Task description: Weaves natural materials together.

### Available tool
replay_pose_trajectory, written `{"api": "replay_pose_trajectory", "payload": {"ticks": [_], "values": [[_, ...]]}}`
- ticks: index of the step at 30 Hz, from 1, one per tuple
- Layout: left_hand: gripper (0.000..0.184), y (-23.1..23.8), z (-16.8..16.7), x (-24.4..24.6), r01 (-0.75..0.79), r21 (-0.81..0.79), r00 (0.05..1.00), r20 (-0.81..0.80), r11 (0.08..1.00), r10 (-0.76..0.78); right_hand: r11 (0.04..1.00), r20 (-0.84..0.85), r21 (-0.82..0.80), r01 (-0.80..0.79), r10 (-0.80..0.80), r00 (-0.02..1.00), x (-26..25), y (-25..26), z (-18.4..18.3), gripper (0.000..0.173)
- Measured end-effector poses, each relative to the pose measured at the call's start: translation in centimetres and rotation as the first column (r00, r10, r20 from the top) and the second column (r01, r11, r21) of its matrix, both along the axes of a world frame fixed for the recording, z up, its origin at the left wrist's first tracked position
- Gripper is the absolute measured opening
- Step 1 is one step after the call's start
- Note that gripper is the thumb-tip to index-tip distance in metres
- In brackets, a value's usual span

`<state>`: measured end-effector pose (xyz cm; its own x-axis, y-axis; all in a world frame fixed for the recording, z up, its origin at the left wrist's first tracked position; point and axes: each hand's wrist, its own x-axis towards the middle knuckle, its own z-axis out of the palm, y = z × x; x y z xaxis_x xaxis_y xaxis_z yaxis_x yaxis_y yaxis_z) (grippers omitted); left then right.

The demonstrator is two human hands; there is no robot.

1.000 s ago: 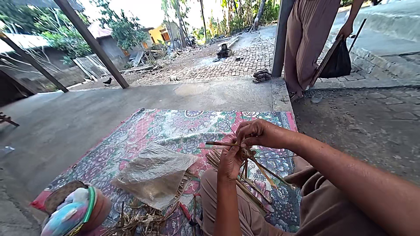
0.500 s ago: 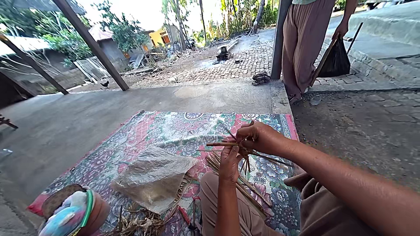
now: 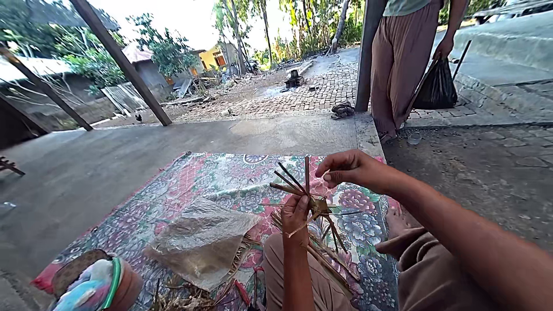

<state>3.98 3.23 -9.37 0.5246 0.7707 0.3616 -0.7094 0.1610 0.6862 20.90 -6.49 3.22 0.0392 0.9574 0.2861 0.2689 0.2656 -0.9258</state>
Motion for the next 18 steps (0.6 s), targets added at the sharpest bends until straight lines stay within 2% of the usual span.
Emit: {"api": "replay_pose_trajectory", "payload": {"ticks": [2,4,6,11,15,18], "values": [[0.013,0.0,-0.2,0.2,-0.015,0.029,1.000,0.026,0.999,0.014,0.999,0.060,-0.009,0.043,-0.043,0.997,0.2,0.4,-0.7,0.016],[0.010,-0.2,-0.1,0.6,-0.062,0.081,0.998,-0.006,0.995,0.062,0.998,0.165,-0.052,0.044,-0.035,0.986,-0.2,1.0,-1.6,0.019],[0.010,-0.6,-0.2,1.0,-0.106,0.131,0.993,-0.044,0.986,0.113,0.997,0.260,-0.059,0.045,-0.028,0.965,-0.8,1.4,-2.5,0.014],[0.014,-0.3,-0.3,0.5,-0.252,0.255,0.948,-0.128,0.933,0.291,0.997,0.492,-0.021,0.068,-0.049,0.869,-2.3,2.1,-3.1,0.019],[0.013,0.3,-0.6,-0.6,-0.311,0.309,0.919,-0.145,0.899,0.368,0.995,0.529,0.020,0.095,-0.092,0.844,-3.7,2.7,-3.7,0.019],[0.011,0.6,-1.2,-0.6,-0.368,0.221,0.918,-0.068,0.903,0.390,0.992,0.476,0.117,0.039,-0.091,0.875,-4.0,3.1,-4.2,0.020]]}}
